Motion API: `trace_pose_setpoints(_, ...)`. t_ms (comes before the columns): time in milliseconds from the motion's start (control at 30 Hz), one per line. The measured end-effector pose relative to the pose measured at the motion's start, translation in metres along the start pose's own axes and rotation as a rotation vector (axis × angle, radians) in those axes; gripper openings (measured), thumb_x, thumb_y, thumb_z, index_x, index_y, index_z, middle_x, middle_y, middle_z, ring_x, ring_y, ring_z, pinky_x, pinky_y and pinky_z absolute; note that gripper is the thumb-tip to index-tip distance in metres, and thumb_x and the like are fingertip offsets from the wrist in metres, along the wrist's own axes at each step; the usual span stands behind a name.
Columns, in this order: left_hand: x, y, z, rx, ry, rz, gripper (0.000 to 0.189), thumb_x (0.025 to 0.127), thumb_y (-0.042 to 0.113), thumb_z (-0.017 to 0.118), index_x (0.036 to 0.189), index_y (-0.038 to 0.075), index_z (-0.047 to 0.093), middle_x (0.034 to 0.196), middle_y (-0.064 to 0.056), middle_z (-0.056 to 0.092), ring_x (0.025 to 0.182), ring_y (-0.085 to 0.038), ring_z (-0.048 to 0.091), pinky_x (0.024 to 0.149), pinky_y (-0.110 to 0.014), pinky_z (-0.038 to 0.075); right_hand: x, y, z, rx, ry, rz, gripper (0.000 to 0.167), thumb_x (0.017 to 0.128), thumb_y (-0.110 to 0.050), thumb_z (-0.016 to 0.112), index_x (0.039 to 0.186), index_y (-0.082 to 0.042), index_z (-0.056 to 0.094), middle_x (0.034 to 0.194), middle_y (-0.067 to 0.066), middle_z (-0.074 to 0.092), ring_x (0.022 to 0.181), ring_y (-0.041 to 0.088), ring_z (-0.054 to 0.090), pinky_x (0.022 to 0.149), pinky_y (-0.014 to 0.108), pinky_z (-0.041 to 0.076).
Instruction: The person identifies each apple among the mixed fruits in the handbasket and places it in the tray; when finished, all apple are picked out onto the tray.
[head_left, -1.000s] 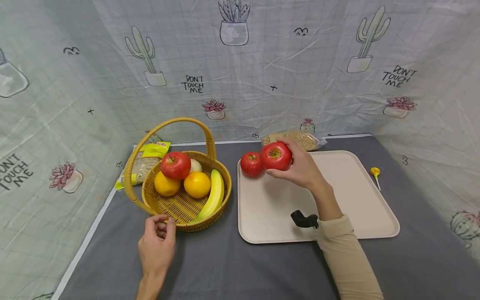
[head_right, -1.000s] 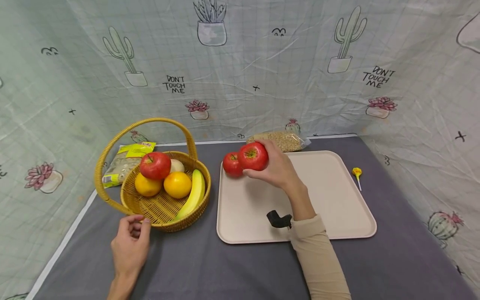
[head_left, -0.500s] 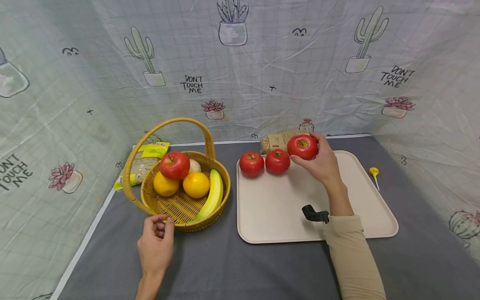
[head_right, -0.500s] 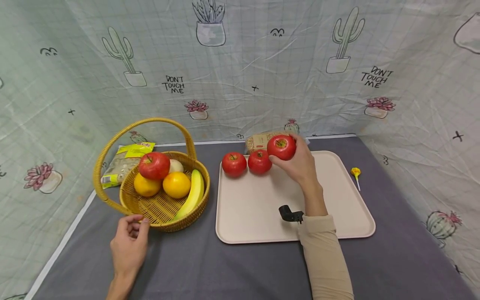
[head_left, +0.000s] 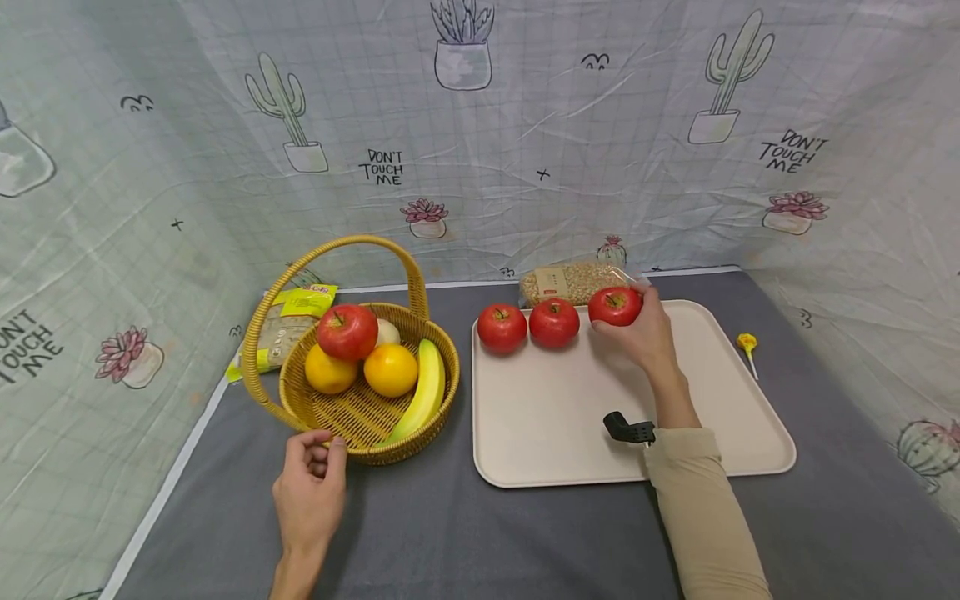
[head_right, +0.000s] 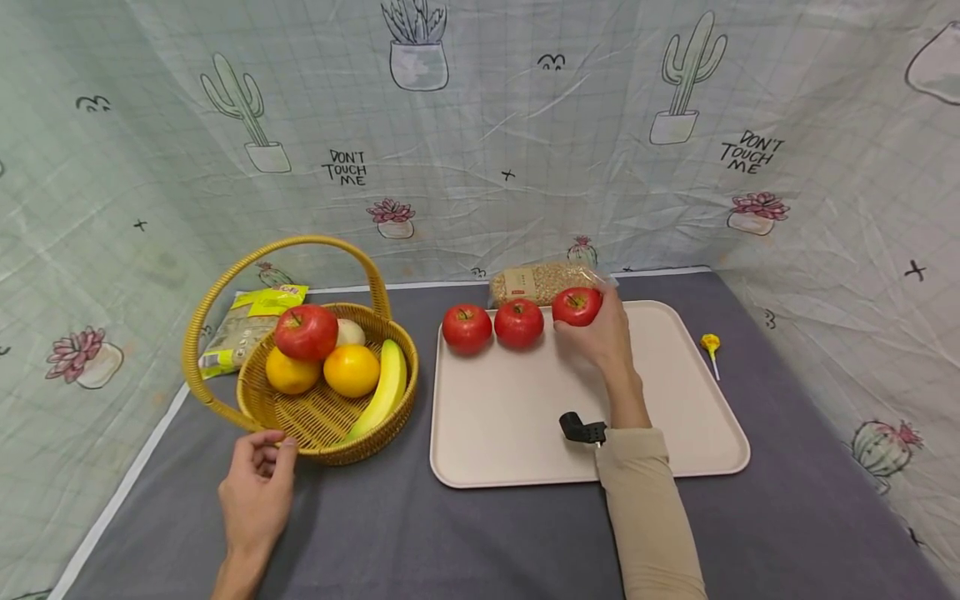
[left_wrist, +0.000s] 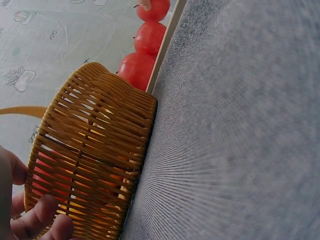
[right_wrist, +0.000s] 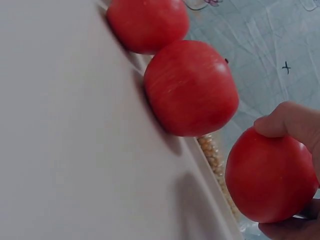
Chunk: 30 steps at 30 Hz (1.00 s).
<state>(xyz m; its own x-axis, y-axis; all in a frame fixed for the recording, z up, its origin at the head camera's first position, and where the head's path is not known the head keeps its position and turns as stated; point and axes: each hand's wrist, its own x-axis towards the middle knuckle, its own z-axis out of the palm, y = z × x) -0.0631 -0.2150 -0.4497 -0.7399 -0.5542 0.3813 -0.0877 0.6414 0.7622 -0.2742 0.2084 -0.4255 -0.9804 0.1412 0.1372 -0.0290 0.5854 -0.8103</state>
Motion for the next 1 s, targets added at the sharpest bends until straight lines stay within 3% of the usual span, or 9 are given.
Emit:
trace_pose_setpoints(567,0.0,-0.001,0.001,-0.006,-0.01,-0.002,0.013,0.095,0.019,0.066,0.105,0.01,0.064,0.069,0.004,0.059,0.053,-0.003,0.049,0.05,-0.014,0.04,0.003,0.019,0.016,-0.006,-0.024,0.044,0.093,0.082,-0.032,0.08,0.153,-0.003,0.027,0.146,0.026,0.046,0.132,0.042,0.049,0.109,0.056,0.043)
trace_pose_setpoints(1000,0.0,0.0,0.0,-0.011,-0.017,-0.018,0.015,0.096,0.022,0.065,0.106,0.01,0.065,0.07,0.004,0.06,0.054,-0.004,0.05,0.051,-0.015,0.04,0.004,0.019,0.014,-0.015,-0.077,0.07,0.099,0.088,-0.039,0.074,0.158,-0.003,0.016,0.152,0.028,0.039,0.137,0.045,0.043,0.112,0.059,0.038)
